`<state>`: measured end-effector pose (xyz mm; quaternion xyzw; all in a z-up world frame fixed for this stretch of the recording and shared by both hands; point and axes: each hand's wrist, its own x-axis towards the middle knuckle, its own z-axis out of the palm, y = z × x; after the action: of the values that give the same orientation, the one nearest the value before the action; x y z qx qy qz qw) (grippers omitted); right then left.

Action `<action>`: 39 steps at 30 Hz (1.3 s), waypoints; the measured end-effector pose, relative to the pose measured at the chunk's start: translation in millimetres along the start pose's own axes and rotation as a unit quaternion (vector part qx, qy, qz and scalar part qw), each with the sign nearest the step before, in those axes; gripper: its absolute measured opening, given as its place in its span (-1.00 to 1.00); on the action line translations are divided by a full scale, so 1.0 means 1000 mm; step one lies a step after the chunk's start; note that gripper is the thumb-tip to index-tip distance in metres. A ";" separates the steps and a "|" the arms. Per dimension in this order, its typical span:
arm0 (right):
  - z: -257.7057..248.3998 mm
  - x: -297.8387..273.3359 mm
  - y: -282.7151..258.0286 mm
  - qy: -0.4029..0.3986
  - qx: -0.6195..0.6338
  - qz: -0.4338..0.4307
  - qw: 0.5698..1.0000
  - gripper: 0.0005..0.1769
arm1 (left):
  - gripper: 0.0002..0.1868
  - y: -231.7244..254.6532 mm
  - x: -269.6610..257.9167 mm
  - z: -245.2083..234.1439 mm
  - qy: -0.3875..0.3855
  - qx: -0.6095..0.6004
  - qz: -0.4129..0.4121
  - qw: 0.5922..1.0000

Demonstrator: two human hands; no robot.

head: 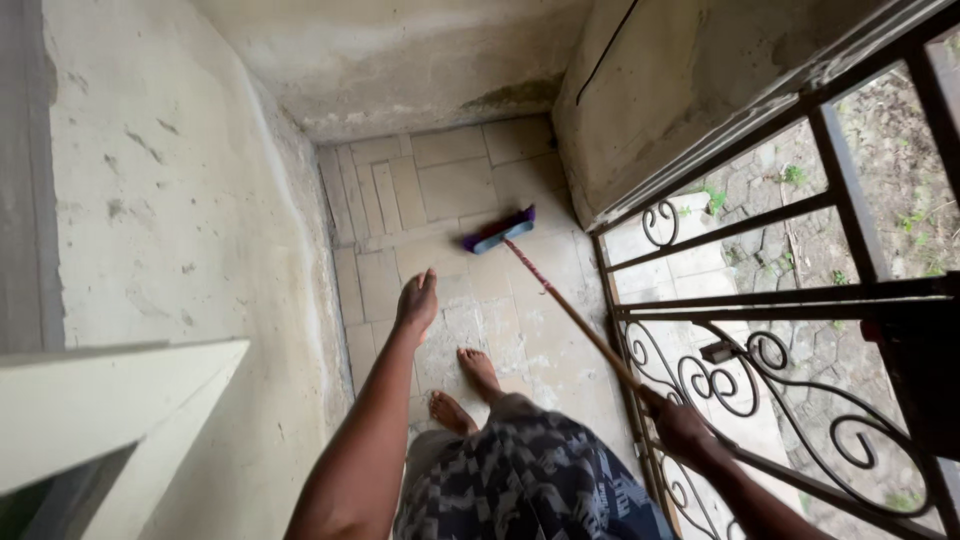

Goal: The person sweeps the tiled floor of a balcony using a long-handled broom, moving debris towards a corner.

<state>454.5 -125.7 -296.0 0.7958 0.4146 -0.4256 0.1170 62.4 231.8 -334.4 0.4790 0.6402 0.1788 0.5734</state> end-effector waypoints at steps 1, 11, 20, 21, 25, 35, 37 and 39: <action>0.000 0.008 -0.011 0.007 0.004 -0.002 1.000 -0.41 | -0.41 0.001 -0.001 0.003 0.000 0.001 0.008 1.000; -0.048 0.240 -0.305 0.085 -0.016 -0.151 0.985 -0.53 | -0.33 0.012 -0.027 -0.040 0.026 0.000 -0.045 0.999; -0.110 0.273 -0.256 0.077 -0.086 -0.089 0.989 -0.52 | -0.30 0.033 -0.018 -0.042 0.024 0.037 -0.128 0.991; -0.103 0.265 -0.241 0.061 -0.068 -0.051 0.994 -0.44 | -0.30 0.036 -0.015 -0.037 0.017 0.033 -0.116 0.993; -0.076 0.237 -0.191 0.108 0.015 -0.019 0.994 -0.53 | -0.30 0.033 -0.018 -0.012 -0.009 0.009 -0.091 0.996; -0.091 0.128 -0.145 0.072 0.200 0.037 0.976 -0.54 | -0.32 0.028 -0.034 0.006 -0.021 0.000 -0.065 0.998; -0.110 0.169 -0.171 0.082 0.201 0.059 0.974 -0.50 | -0.31 0.025 -0.033 0.002 -0.033 -0.001 -0.099 0.995; -0.130 0.217 -0.192 0.119 0.191 0.004 0.974 -0.53 | -0.31 0.015 -0.032 -0.004 -0.019 0.014 -0.078 0.997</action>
<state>448.1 187.4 -352.7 0.8501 0.3336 -0.3984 -0.0857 61.0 214.1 -303.8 0.4390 0.6669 0.1149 0.5911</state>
